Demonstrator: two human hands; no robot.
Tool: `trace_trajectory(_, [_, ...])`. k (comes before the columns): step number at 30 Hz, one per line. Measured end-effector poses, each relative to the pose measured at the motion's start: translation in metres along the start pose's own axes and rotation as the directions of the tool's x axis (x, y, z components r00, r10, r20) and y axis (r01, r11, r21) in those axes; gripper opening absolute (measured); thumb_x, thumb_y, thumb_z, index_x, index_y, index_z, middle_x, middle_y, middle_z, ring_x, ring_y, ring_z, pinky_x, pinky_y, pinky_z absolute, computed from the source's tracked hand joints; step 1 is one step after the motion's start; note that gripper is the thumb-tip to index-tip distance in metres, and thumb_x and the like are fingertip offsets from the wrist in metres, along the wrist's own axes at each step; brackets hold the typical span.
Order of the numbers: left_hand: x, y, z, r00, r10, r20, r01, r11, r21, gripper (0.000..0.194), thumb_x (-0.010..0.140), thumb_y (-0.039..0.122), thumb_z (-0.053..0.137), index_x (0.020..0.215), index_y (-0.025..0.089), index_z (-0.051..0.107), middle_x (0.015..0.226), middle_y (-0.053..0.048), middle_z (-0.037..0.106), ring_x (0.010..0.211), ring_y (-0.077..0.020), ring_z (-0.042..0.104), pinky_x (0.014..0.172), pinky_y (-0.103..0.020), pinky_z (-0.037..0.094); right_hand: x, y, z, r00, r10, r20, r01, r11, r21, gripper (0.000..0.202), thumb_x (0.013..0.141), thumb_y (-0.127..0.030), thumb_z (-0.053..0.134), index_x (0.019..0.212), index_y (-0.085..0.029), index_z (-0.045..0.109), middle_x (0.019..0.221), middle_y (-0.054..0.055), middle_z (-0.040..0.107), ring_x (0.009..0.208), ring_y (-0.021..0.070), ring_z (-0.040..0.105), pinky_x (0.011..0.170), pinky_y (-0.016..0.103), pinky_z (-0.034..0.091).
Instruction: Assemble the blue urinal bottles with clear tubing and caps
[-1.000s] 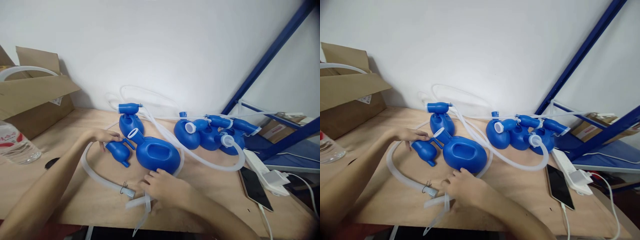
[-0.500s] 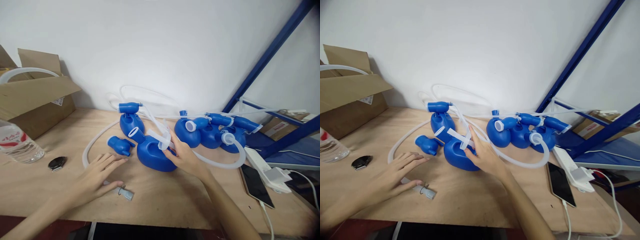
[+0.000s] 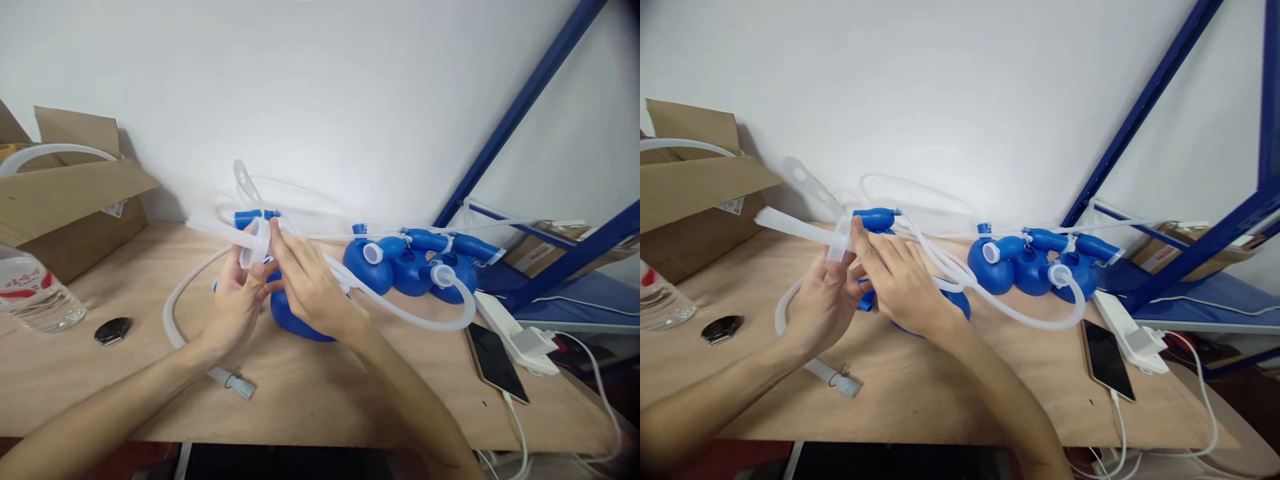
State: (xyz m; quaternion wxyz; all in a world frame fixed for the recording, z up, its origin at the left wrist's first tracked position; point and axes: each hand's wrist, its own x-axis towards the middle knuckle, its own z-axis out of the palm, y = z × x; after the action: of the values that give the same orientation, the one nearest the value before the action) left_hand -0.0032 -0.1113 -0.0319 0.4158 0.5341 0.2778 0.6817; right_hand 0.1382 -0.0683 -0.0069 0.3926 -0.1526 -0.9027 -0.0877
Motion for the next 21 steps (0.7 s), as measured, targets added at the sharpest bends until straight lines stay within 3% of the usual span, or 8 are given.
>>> trace_trajectory(4, [0.024,-0.003,-0.013,0.970,0.018,0.243,-0.002,0.998,-0.063,0.094,0.075,0.067,0.083,0.155,0.037,0.044,0.151,-0.008,0.058,0.145,-0.0345,0.049,0.113,-0.050,0.051,0.006,0.016,-0.006,0.995,-0.063,-0.082,0.067,0.997,0.046,0.053,0.105,-0.007,0.031,0.152,-0.024,0.046,0.142,0.006,0.062,0.146,0.0230,0.043,0.118,0.045,0.043])
trace_trajectory(7, [0.040,-0.006,-0.031,0.923,0.026,0.385,-0.034,0.999,0.015,0.087,0.076,0.056,0.087,0.152,0.037,0.048,0.147,-0.008,0.060,0.144,-0.0336,0.050,0.111,-0.049,0.052,0.007,0.028,-0.001,0.984,-0.001,-0.176,0.017,0.996,0.091,0.039,0.105,-0.014,0.041,0.134,-0.029,0.063,0.143,0.004,0.057,0.149,0.0238,0.037,0.122,0.048,0.040])
trace_trajectory(9, [0.048,-0.005,-0.039,0.918,0.107,0.382,-0.125,0.992,0.023,0.075,0.080,0.051,0.085,0.146,0.035,0.054,0.143,-0.008,0.063,0.140,-0.0335,0.053,0.105,-0.047,0.055,0.004,0.034,0.007,0.960,0.096,-0.264,-0.073,0.993,0.098,0.030,0.104,-0.021,0.053,0.127,-0.031,0.068,0.142,0.006,0.052,0.144,0.0258,0.042,0.119,0.050,0.043])
trace_trajectory(12, [0.058,0.008,-0.045,0.915,0.268,0.300,-0.263,0.963,-0.059,0.048,0.087,0.048,0.077,0.131,0.037,0.062,0.129,-0.004,0.070,0.127,-0.0294,0.061,0.090,-0.042,0.060,-0.004,0.042,0.019,0.909,0.267,-0.319,-0.238,0.963,0.127,0.020,0.103,-0.026,0.058,0.115,-0.029,0.073,0.120,0.008,0.056,0.118,0.0228,0.059,0.105,0.042,0.052])
trace_trajectory(14, [0.065,0.020,-0.050,0.908,0.326,0.264,-0.319,0.945,-0.071,0.033,0.090,0.050,0.073,0.121,0.040,0.065,0.114,0.000,0.071,0.117,-0.0241,0.064,0.085,-0.039,0.060,-0.013,0.048,0.026,0.916,0.346,-0.205,-0.319,0.935,0.155,0.020,0.105,-0.025,0.055,0.109,-0.025,0.074,0.105,0.006,0.061,0.099,0.0192,0.064,0.092,0.035,0.055])
trace_trajectory(16, [0.073,0.029,-0.061,0.904,0.354,0.241,-0.366,0.931,0.007,0.027,0.092,0.053,0.069,0.116,0.041,0.066,0.109,0.003,0.068,0.119,-0.0215,0.061,0.092,-0.042,0.057,-0.026,0.054,0.029,0.920,0.391,0.013,-0.389,0.910,0.144,0.021,0.105,-0.022,0.053,0.109,-0.022,0.074,0.101,0.005,0.067,0.091,0.0177,0.067,0.085,0.031,0.054])
trace_trajectory(19, [0.086,0.031,-0.090,0.889,0.409,0.205,-0.450,0.861,0.238,0.036,0.093,0.052,0.065,0.127,0.043,0.060,0.126,0.005,0.063,0.140,-0.0235,0.046,0.102,-0.053,0.046,-0.049,0.063,0.029,0.862,0.421,0.284,-0.458,0.886,0.077,0.023,0.105,-0.031,0.056,0.118,-0.023,0.073,0.115,0.006,0.073,0.104,0.0216,0.070,0.094,0.034,0.053])
trace_trajectory(21, [0.093,0.018,-0.112,0.893,0.396,0.212,-0.449,0.786,0.425,0.053,0.096,0.051,0.061,0.145,0.041,0.045,0.142,0.004,0.053,0.149,-0.0273,0.033,0.100,-0.057,0.041,-0.064,0.069,0.027,0.818,0.431,0.381,-0.493,0.867,0.078,0.032,0.104,-0.042,0.059,0.129,-0.026,0.070,0.129,0.007,0.071,0.119,0.0256,0.067,0.104,0.040,0.050])
